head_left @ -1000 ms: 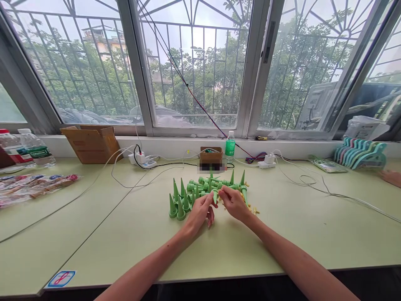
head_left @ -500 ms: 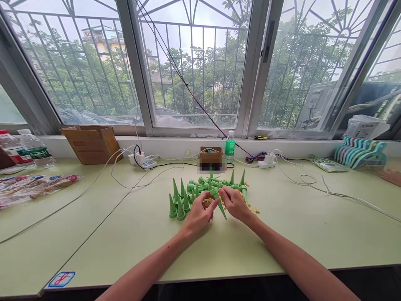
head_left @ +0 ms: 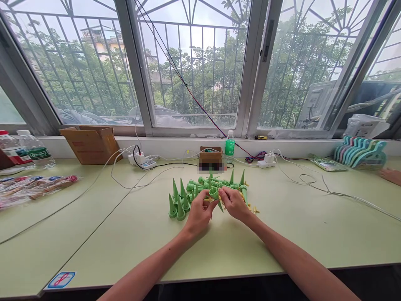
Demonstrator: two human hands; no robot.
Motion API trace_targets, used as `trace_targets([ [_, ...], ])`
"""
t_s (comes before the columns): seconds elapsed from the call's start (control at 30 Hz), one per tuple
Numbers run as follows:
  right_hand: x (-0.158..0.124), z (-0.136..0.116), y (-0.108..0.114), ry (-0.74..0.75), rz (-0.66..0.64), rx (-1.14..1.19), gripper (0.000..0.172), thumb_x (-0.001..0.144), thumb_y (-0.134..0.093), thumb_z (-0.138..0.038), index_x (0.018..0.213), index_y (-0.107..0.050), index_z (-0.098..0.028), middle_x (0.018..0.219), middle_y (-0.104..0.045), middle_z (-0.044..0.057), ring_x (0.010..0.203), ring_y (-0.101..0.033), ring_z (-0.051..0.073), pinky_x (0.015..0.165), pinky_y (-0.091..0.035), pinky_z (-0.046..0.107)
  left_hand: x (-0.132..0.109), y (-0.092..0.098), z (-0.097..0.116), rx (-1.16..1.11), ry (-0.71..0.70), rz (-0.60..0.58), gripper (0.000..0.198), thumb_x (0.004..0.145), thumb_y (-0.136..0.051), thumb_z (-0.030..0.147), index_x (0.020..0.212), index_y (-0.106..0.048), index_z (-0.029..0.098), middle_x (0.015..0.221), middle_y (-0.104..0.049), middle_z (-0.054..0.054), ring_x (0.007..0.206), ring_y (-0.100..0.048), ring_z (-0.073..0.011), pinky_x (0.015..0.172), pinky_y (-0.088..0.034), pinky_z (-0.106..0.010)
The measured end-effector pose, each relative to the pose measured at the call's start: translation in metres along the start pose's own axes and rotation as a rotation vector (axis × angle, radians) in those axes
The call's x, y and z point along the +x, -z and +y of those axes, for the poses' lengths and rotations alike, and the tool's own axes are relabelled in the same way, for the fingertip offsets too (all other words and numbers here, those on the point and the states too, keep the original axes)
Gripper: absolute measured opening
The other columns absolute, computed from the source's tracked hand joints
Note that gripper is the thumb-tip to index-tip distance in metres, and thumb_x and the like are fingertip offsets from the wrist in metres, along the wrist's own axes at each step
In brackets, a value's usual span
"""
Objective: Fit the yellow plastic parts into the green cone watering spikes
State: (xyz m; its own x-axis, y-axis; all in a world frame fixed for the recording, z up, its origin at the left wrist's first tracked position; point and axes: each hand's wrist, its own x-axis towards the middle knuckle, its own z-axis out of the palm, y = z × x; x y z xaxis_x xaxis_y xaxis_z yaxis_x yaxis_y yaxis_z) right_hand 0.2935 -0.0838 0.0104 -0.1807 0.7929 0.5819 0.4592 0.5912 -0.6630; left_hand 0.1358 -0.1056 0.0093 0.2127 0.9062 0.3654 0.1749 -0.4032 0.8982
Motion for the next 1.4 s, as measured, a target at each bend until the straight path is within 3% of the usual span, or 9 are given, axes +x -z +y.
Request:
trace_targets([
  [0.2,-0.001,-0.001,0.0,-0.012,-0.012,0.032,0.042,0.099,-0.036,-0.043,0.062,-0.031,-0.023,0.053,-0.039,-0.002,0.049,-0.034,0.013,0.05,-0.025,0.029,0.001,0.0,0.001,0.031,-0.075,0.046,0.026,0.085,-0.062,0.043,0.097,-0.058,0.02,0.067,-0.054,0.003,0.046,-0.043,-0.0081,0.045,-0.037,-0.021],
  [0.57,-0.003,-0.004,-0.004,-0.021,0.008,0.045,0.041,0.098,-0.039,-0.045,0.065,-0.036,-0.022,0.056,-0.039,-0.004,0.05,-0.033,0.013,0.05,-0.025,0.027,0.001,-0.001,-0.002,0.003,0.003,0.049,0.033,0.085,-0.062,0.046,0.103,-0.048,0.021,0.063,-0.056,0.005,0.043,-0.051,-0.0101,0.042,-0.039,-0.02],
  [0.73,-0.003,0.0,-0.003,-0.063,0.054,0.082,0.038,0.098,-0.04,-0.045,0.068,-0.037,-0.022,0.055,-0.038,-0.004,0.049,-0.034,0.012,0.049,-0.026,0.026,0.003,-0.003,-0.003,-0.047,0.054,0.052,0.032,0.089,-0.054,0.051,0.087,-0.047,0.02,0.054,-0.05,0.006,0.038,-0.047,-0.0098,0.039,-0.036,-0.02],
  [0.93,-0.004,-0.001,-0.001,-0.015,0.006,0.109,0.037,0.098,-0.043,-0.041,0.067,-0.039,-0.021,0.056,-0.039,-0.004,0.051,-0.033,0.012,0.049,-0.027,0.025,0.007,-0.001,-0.005,-0.421,0.235,-0.072,0.051,0.091,-0.04,0.061,0.076,-0.054,0.015,0.078,-0.06,-0.005,0.043,-0.052,-0.0104,0.038,-0.041,-0.025],
  [1.03,-0.003,-0.004,-0.001,0.021,-0.024,0.134,0.036,0.098,-0.043,-0.038,0.066,-0.039,-0.021,0.057,-0.038,-0.004,0.052,-0.033,0.012,0.049,-0.027,0.025,0.008,0.001,-0.006,-0.538,0.274,-0.139,0.054,0.091,-0.037,0.063,0.078,-0.056,0.014,0.077,-0.059,-0.004,0.043,-0.052,-0.0112,0.039,-0.041,-0.025],
  [1.4,-0.004,-0.007,0.0,0.044,-0.059,0.149,0.036,0.097,-0.043,-0.035,0.065,-0.04,-0.021,0.054,-0.04,-0.004,0.049,-0.032,0.011,0.048,-0.026,0.025,0.008,0.002,-0.01,-0.609,0.321,-0.185,0.052,0.089,-0.039,0.064,0.08,-0.054,0.015,0.079,-0.061,-0.006,0.045,-0.053,-0.0118,0.04,-0.042,-0.026],
])
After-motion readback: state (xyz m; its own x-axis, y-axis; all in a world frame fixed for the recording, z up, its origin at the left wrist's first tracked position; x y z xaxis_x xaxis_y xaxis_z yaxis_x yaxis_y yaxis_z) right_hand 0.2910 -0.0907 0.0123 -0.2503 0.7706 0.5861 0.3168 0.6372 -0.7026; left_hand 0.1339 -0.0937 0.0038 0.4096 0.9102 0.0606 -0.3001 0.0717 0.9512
